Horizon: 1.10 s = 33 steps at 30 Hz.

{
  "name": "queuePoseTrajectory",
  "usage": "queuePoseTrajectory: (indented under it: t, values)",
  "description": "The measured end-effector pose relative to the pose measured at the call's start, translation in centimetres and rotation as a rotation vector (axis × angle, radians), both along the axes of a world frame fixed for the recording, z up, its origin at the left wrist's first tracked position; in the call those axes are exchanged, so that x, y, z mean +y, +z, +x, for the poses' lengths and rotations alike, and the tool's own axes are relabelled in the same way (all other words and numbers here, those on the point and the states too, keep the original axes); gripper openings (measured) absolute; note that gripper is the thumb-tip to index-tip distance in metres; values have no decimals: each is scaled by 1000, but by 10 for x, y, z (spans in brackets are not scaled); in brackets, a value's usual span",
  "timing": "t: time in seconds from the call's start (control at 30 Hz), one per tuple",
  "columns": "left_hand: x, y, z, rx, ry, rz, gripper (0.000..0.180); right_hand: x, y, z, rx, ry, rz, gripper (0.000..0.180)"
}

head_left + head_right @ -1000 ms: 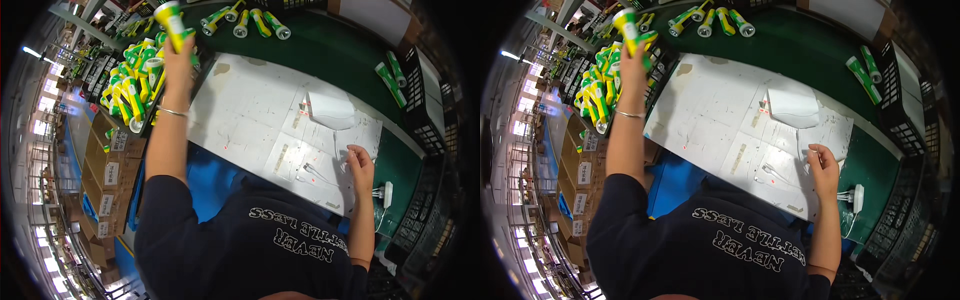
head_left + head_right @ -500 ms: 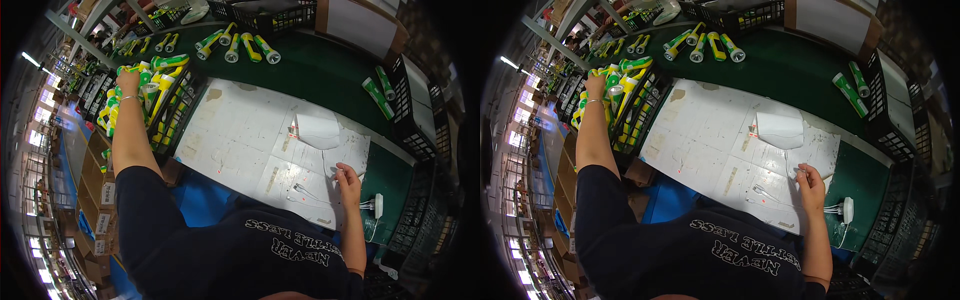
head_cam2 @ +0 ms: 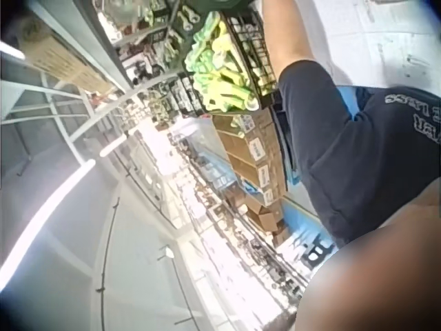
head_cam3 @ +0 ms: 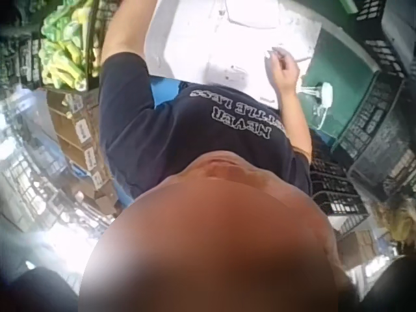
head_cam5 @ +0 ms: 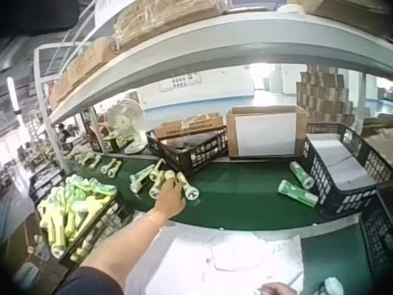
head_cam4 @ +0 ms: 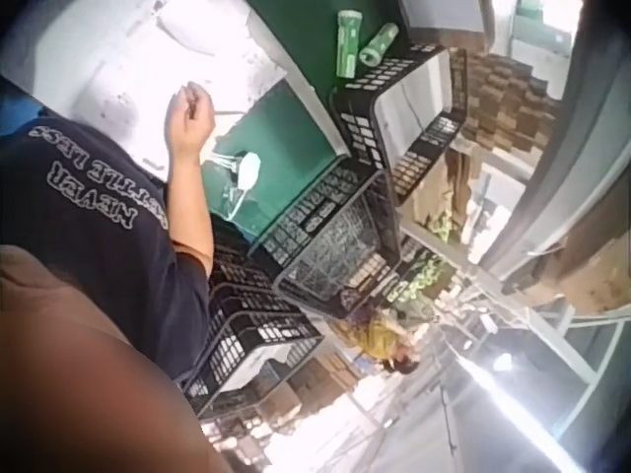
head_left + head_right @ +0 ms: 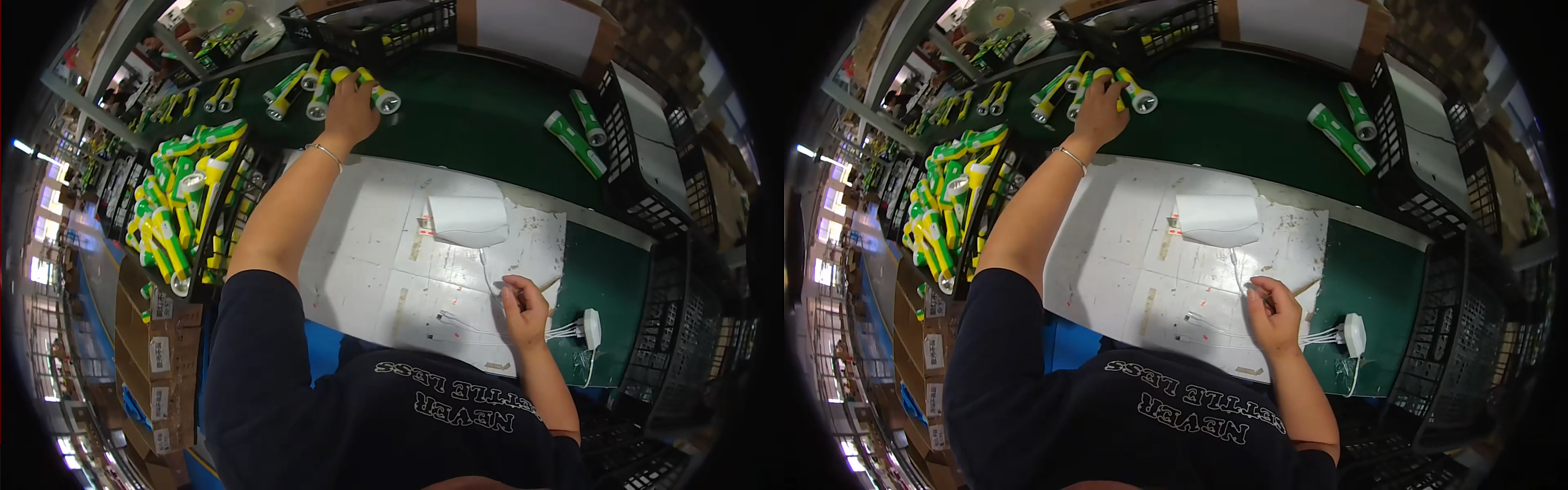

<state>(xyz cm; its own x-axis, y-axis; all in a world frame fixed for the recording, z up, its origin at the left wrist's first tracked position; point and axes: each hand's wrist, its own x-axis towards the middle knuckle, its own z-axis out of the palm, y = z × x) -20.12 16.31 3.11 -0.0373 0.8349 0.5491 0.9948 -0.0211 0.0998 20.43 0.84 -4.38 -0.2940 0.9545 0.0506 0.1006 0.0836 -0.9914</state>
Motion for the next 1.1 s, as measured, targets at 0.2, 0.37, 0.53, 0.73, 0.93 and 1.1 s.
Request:
queuePoseTrajectory:
  t: [0.2,0.37,0.53,0.73,0.93,1.1]
  values:
    - [73,-65,18,-81,223,-234,55,2,6,3,-121,26,-4,20]
    - [87,-65,33,-241,356,-207,47,3,8,3,-120,32,10,19]
    - [68,-21,27,-301,-104,188,60,5,7,4,-59,31,45,17]
    - [-3,21,84,-1848,-454,-32,50,6,9,1,109,15,-106,18]
    - [-84,8,178,-2737,-462,-745,47,3,7,1,164,-44,-45,16]
    - [-119,-23,206,-2496,-402,-789,36,-9,16,3,144,-111,76,16]
